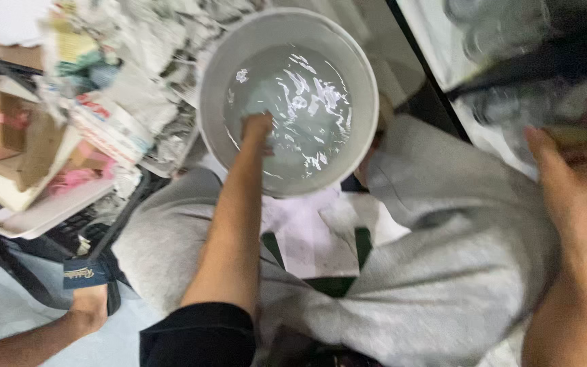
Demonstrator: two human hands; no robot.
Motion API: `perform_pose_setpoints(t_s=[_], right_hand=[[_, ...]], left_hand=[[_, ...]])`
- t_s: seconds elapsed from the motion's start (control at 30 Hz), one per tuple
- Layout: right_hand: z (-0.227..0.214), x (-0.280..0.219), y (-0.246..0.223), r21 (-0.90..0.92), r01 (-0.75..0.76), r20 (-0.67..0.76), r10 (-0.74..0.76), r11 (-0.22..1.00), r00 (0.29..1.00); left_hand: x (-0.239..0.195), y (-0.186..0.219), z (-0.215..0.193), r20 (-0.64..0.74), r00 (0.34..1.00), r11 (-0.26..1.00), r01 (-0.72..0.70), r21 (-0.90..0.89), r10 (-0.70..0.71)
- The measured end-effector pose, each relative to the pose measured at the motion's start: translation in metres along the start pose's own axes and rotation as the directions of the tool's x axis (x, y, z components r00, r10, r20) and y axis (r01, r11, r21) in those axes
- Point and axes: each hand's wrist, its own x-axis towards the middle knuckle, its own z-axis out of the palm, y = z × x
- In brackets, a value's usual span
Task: The person washes multiple clear glasses and a small rectangular tray by hand in a white bucket of water. They submerge, rub, and rinse each item, then place the cleaned glasses on a nearby shelf. The task is performed one item at a time.
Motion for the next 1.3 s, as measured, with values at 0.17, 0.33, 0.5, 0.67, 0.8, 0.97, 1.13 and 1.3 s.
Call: perform_pose_setpoints(t_s=[0.17,0.33,0.5,0.67,0.8,0.97,1.13,1.3], right_hand=[[0.012,-0.005,0.054,-0.008,0.059,-0.027,-0.059,0.998,0.998],[0.025,0.000,0.091,-0.015,0.030,-0.017,-0.030,0.999,0.999],[0.011,-0.028,0.110,-0.254,-0.106,-0.011,0.106,0.962,0.994],[-0.019,-0.073,0.093,-0.271,-0.132,0.089,0.161,0.954,0.983],[-0.047,-0.089,0.031,-0.242,-0.094,0.245,0.155,0.966,0.957],[-0.026,-0.029,-0.074,0.028,0.158,0.372,-0.157,0.987,0.915],[0.032,0.034,-0.161,0.145,0.308,0.583,-0.333,0.940,0.741],[0.115,0.070,-0.183,0.169,0.344,0.706,-0.357,0.924,0.612]], left_hand=[[-0.080,0.030,-0.013,-0.105,0.990,0.991,0.108,0.081,-0.099],[-0.088,0.037,-0.015,-0.029,0.999,0.957,0.044,0.287,-0.037],[-0.062,0.018,-0.007,-0.107,0.977,0.875,-0.112,0.472,0.182],[-0.036,0.004,-0.001,-0.115,0.937,0.769,-0.196,0.608,0.330],[-0.026,0.003,0.006,-0.119,0.941,0.774,-0.183,0.606,0.316],[-0.022,0.002,0.008,-0.147,0.948,0.850,-0.177,0.496,0.283],[0.012,0.005,0.015,-0.092,0.948,0.879,-0.243,0.410,0.305],[0.035,-0.006,0.027,-0.060,0.957,0.912,-0.251,0.325,0.284]])
